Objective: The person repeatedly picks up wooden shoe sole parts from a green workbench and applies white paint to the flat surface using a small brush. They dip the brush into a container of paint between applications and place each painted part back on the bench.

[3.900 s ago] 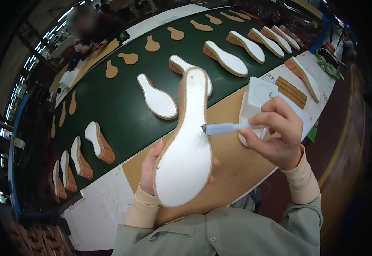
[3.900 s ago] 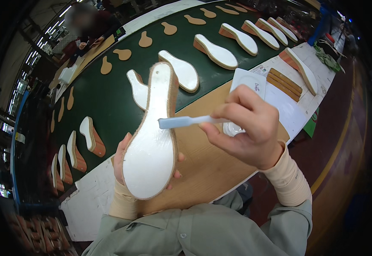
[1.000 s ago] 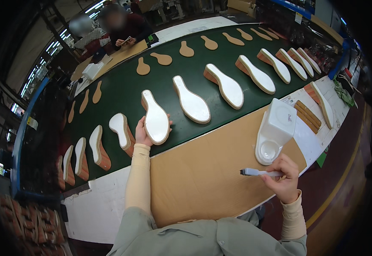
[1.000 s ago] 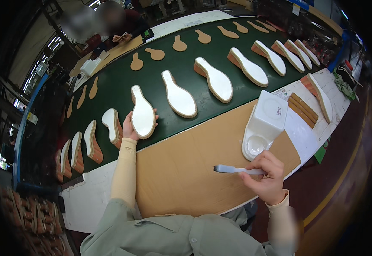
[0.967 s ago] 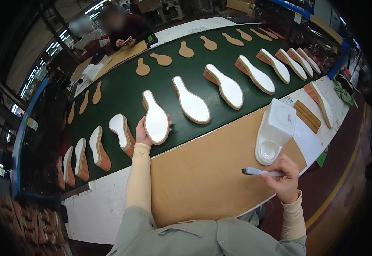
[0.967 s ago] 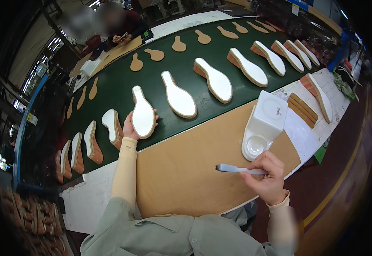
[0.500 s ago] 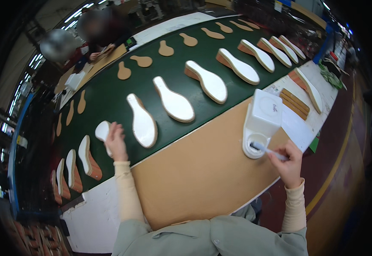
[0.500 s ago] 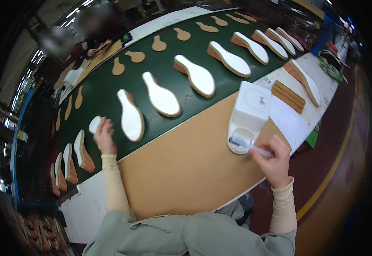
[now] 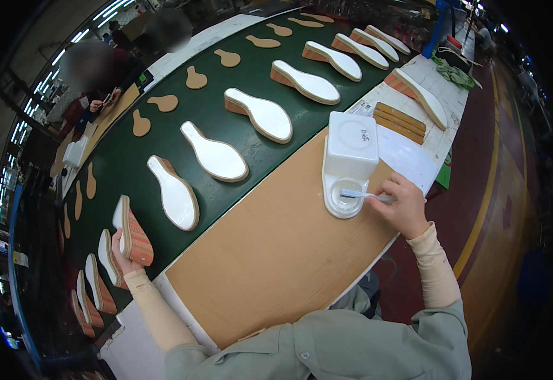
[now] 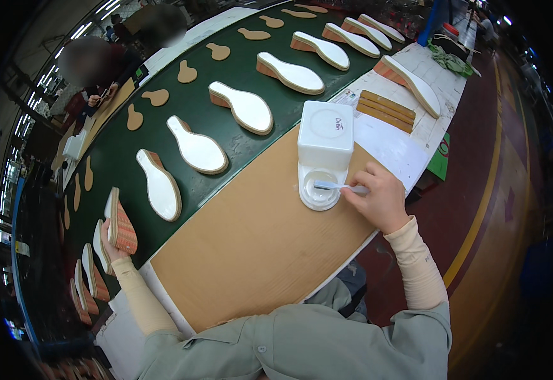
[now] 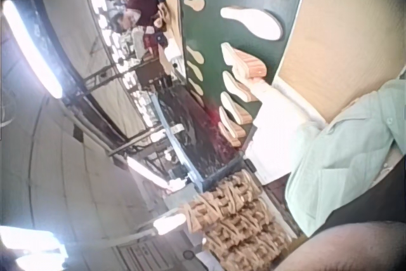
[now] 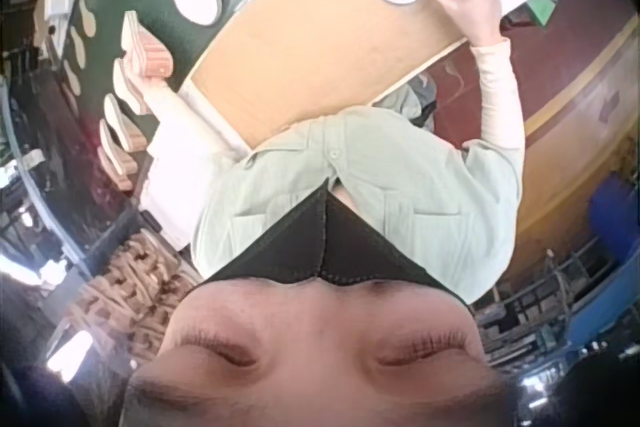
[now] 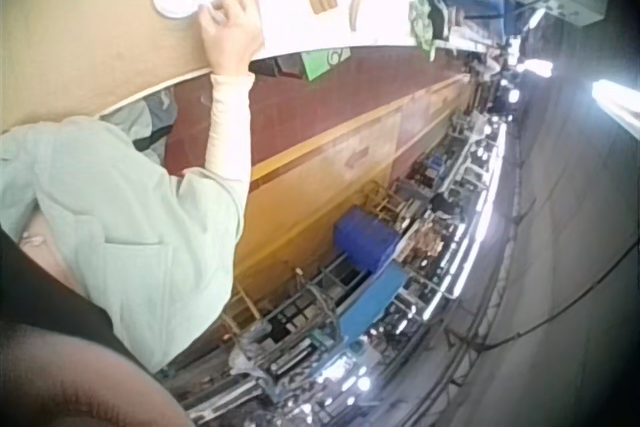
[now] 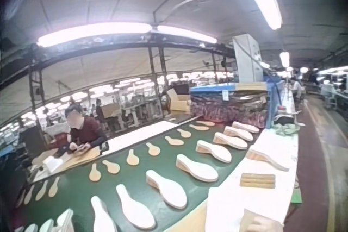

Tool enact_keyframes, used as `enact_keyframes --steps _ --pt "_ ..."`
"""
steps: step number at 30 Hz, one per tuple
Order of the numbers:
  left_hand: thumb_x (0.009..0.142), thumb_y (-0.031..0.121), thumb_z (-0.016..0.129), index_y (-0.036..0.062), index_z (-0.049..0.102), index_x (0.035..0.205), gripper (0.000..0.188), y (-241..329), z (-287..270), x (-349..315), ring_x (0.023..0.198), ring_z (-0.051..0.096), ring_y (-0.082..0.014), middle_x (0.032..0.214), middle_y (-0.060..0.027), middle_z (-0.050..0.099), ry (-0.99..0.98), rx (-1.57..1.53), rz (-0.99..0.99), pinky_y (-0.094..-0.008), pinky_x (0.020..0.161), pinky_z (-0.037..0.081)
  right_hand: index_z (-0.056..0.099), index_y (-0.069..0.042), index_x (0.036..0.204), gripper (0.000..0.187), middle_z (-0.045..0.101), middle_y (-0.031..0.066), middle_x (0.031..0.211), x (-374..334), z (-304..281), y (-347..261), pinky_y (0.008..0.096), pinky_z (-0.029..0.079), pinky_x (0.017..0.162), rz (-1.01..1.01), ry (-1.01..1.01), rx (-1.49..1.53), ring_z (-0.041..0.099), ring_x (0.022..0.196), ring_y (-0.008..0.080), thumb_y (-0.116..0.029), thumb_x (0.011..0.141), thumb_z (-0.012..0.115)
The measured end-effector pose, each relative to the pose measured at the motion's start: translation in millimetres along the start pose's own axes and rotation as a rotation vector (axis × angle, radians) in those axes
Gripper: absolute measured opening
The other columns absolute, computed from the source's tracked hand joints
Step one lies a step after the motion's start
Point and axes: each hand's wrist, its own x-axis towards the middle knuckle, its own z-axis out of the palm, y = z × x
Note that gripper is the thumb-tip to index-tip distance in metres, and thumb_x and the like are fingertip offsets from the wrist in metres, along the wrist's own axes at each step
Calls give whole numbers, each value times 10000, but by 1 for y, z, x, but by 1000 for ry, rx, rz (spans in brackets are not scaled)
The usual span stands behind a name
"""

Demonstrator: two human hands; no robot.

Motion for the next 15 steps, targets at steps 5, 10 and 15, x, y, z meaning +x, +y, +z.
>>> enact_keyframes --steps 5,10,15 --pt "931 271 531 5 366 1456 611 -29 125 -78 1208 559 -374 1345 -238 536 -258 -104 -2 -488 1029 483 660 -99 716 196 517 56 728 1 2 3 375 459 543 -36 -18 -38 588 636 259 -233 721 803" --pt "1010 568 377 28 374 1441 691 -76 155 -109 1036 608 -315 1191 -197 576 -482 -72 -65 -506 897 543 685 -91 742 182 569 38 702 9 0 -1 337 462 548 -10 -165 -29 599 624 208 -221 729 811" --pt "1001 679 160 -2 460 1329 813 -124 194 -141 930 632 -268 1114 -165 591 -559 6 -270 -455 837 561 710 -29 791 171 682 -17 741 21 -13 9 203 447 601 379 -808 833 597 665 37 -159 795 821"
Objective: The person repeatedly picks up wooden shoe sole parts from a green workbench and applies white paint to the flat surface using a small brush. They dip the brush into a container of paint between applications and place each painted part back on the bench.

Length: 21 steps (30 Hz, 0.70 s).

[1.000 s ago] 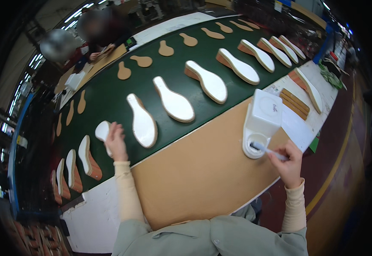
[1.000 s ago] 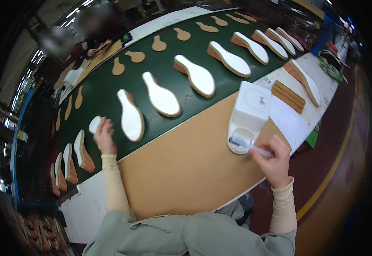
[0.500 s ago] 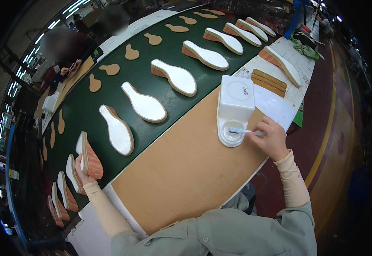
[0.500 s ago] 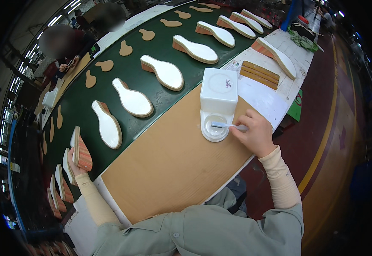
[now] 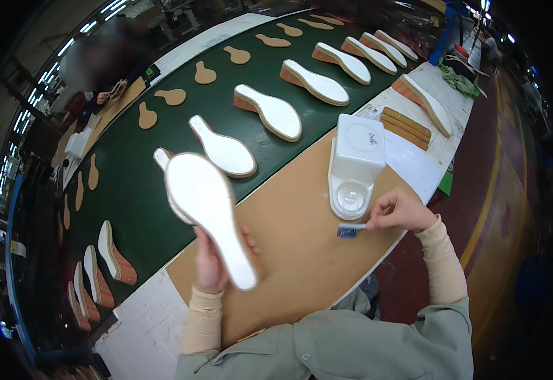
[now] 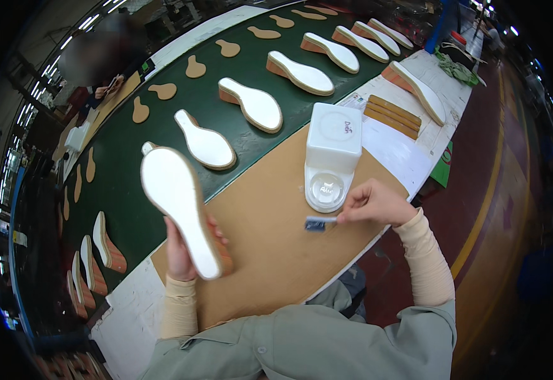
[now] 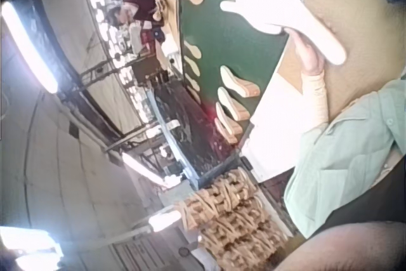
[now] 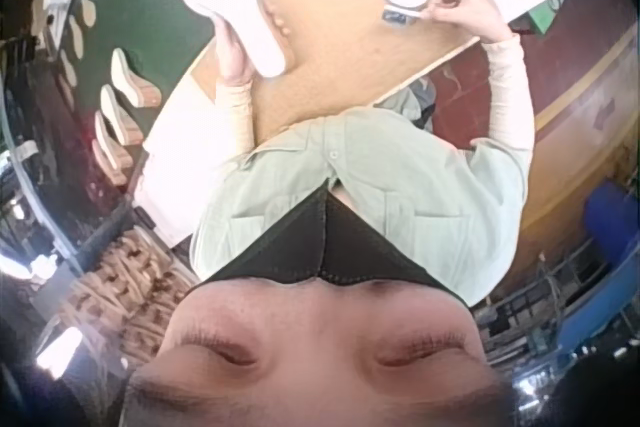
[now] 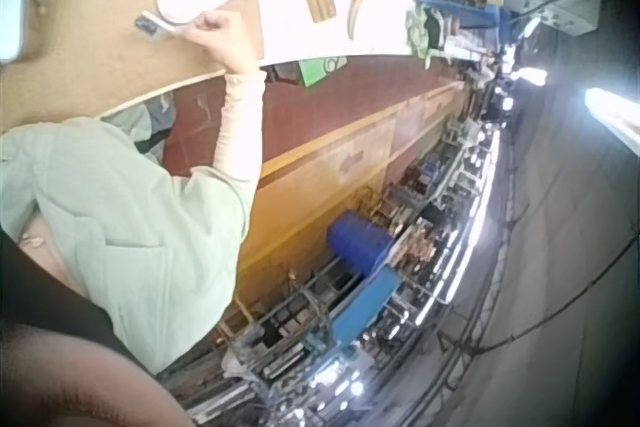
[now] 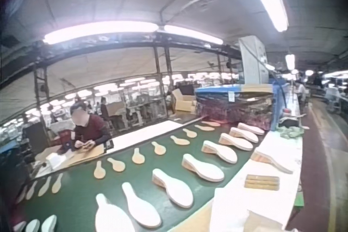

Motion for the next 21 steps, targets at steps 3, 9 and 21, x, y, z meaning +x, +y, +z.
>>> enact_keyframes --steps 3,9,21 --pt "1028 621 134 -10 456 1347 777 -20 17 0 962 638 -272 1139 -173 591 -36 69 -52 -455 857 558 712 -19 799 120 668 -28 745 -5 38 -53 182 420 575 -73 -94 248 564 672 2 -92 828 802" --pt "1002 679 131 15 515 1299 823 -41 38 -1 915 620 -239 1059 -137 610 134 188 69 -424 797 555 689 -37 760 205 576 -8 655 0 92 -110 245 360 483 -588 302 -231 517 565 66 -169 763 845" --pt "975 725 172 3 474 1309 851 -40 40 1 909 625 -220 1140 -127 586 261 249 202 -368 776 548 674 -85 746 196 487 32 682 -11 140 -112 291 379 431 -972 669 -677 513 516 150 -140 671 847"
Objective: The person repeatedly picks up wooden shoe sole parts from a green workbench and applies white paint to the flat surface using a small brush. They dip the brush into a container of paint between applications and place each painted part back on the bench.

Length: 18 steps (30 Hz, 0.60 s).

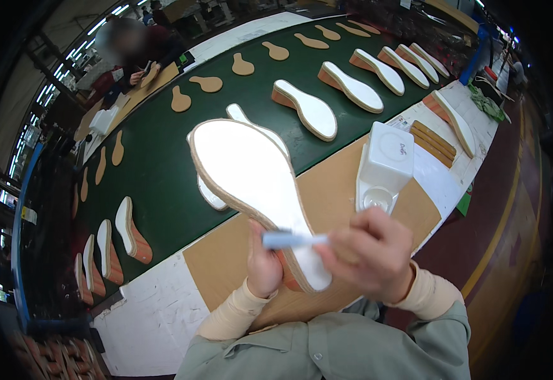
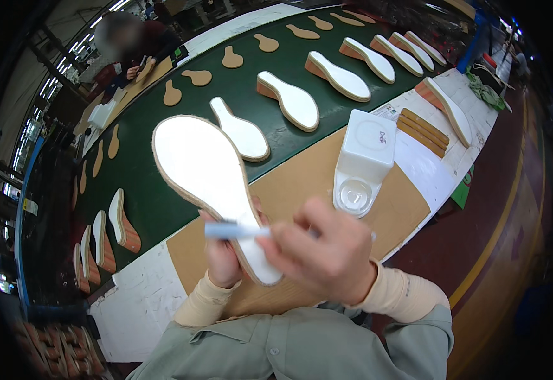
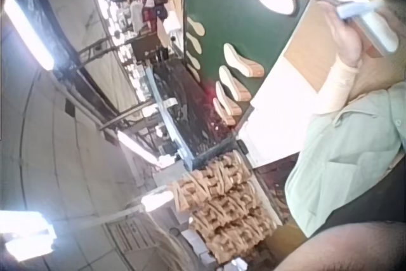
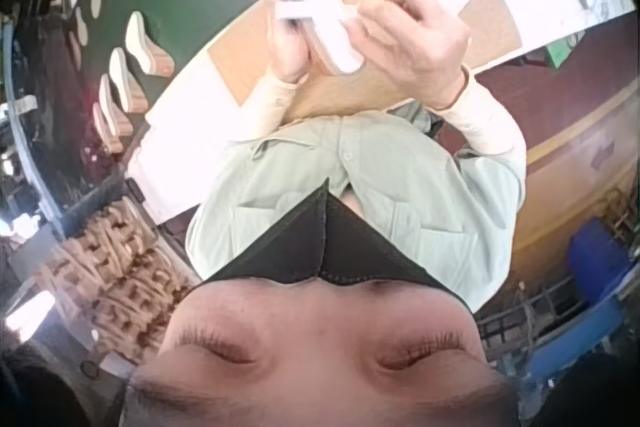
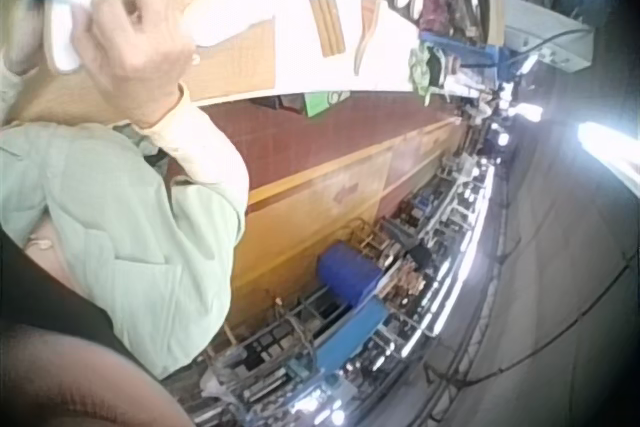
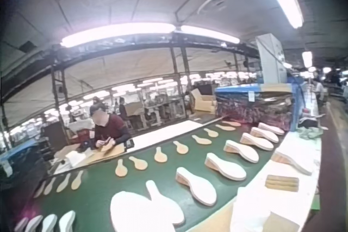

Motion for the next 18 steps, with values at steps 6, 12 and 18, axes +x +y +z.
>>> enact_keyframes --steps 6,12,18 --pt "960 752 162 -1 475 1299 884 17 12 0 854 625 -222 1006 -134 630 83 22 89 -355 774 531 683 -115 774 204 451 22 666 16 -1 11 291 376 416 19 182 22 492 485 138 -132 659 851" --pt "965 745 134 13 474 1260 859 50 13 10 837 581 -208 1105 -109 521 27 -162 114 -338 745 520 685 -110 785 198 454 12 671 -15 -15 -10 279 367 411 -115 -93 112 468 477 129 -138 680 850" --pt "972 737 155 -4 504 1188 847 55 13 11 798 567 -192 1047 -109 518 -53 -107 102 -317 693 517 688 -126 799 216 471 0 673 18 -11 14 262 350 415 -162 36 60 459 471 116 -211 694 856"
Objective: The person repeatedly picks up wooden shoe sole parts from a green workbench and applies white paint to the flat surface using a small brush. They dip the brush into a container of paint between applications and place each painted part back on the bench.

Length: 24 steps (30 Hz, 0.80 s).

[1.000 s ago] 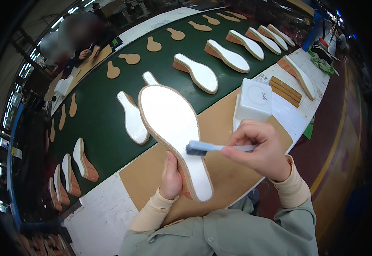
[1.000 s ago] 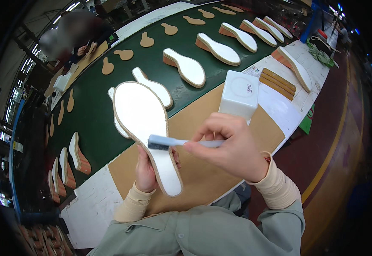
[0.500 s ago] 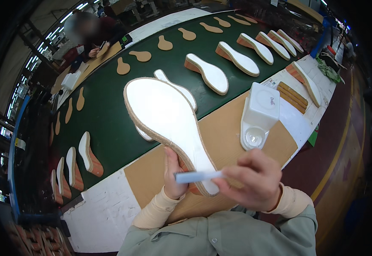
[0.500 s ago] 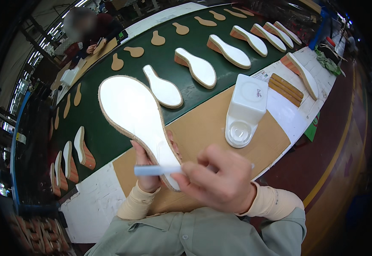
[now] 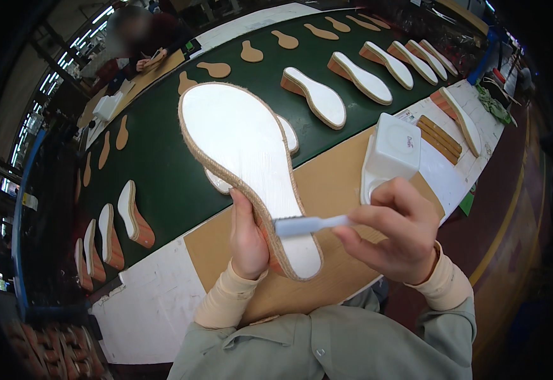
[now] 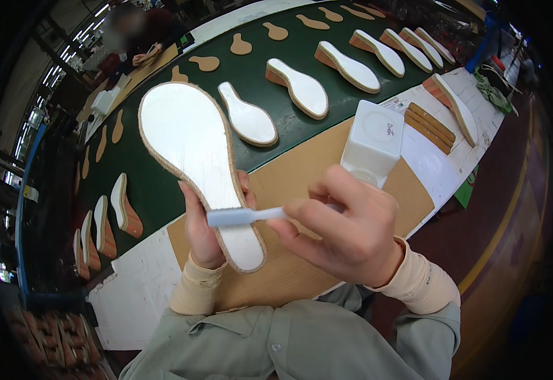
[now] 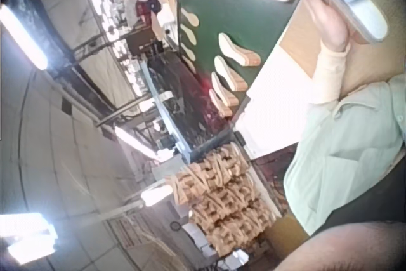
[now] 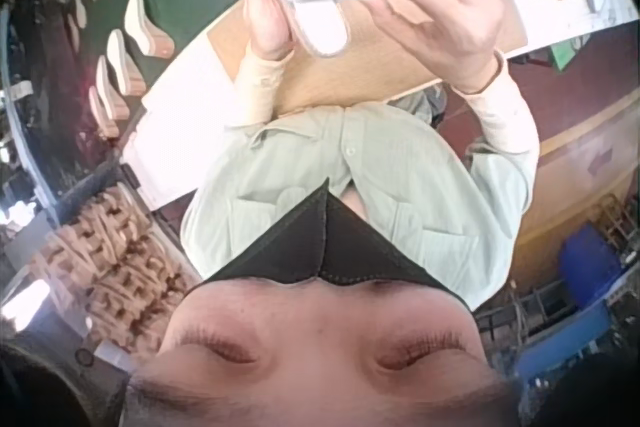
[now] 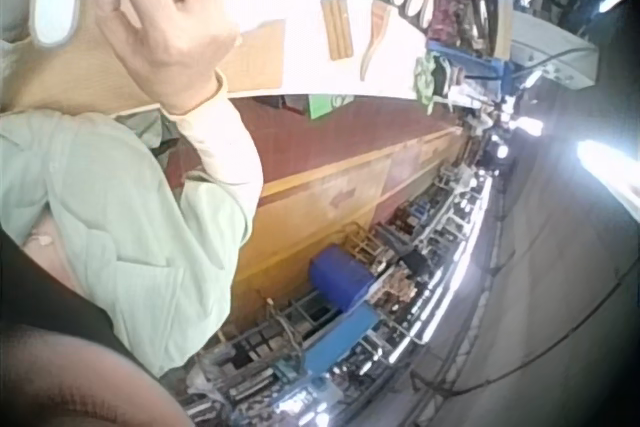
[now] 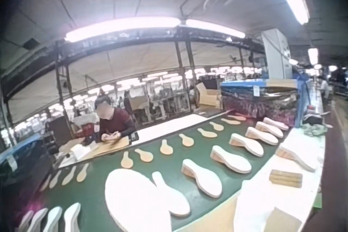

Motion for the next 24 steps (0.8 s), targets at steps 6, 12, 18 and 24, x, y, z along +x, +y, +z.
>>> enact_keyframes --steps 6,12,18,24 --pt "1019 651 164 34 481 1303 750 20 -4 0 733 585 -211 987 -136 531 -175 -149 -202 -325 633 525 675 -145 781 193 506 -2 683 -12 -9 -9 263 339 412 -172 -184 158 466 476 114 -222 719 842" --pt "1085 475 226 1 504 1307 593 17 -14 2 844 674 -184 1007 -140 669 -311 -233 -361 -314 750 569 673 -152 787 174 507 1 688 -4 -2 8 261 332 419 -215 -201 158 486 488 110 -203 725 826" --pt "1051 570 183 83 447 1396 653 25 -10 -5 699 621 -253 965 -184 586 -279 3 -485 -353 576 533 683 -147 805 173 510 -8 700 -6 -3 4 261 341 433 -126 -162 166 498 507 116 -200 722 826" --pt "1060 547 201 79 455 1390 627 17 -17 -2 720 632 -247 961 -190 608 -288 22 -473 -343 579 534 679 -138 814 194 547 -3 721 -22 7 -14 256 338 427 -282 -234 192 506 512 114 -213 716 829"
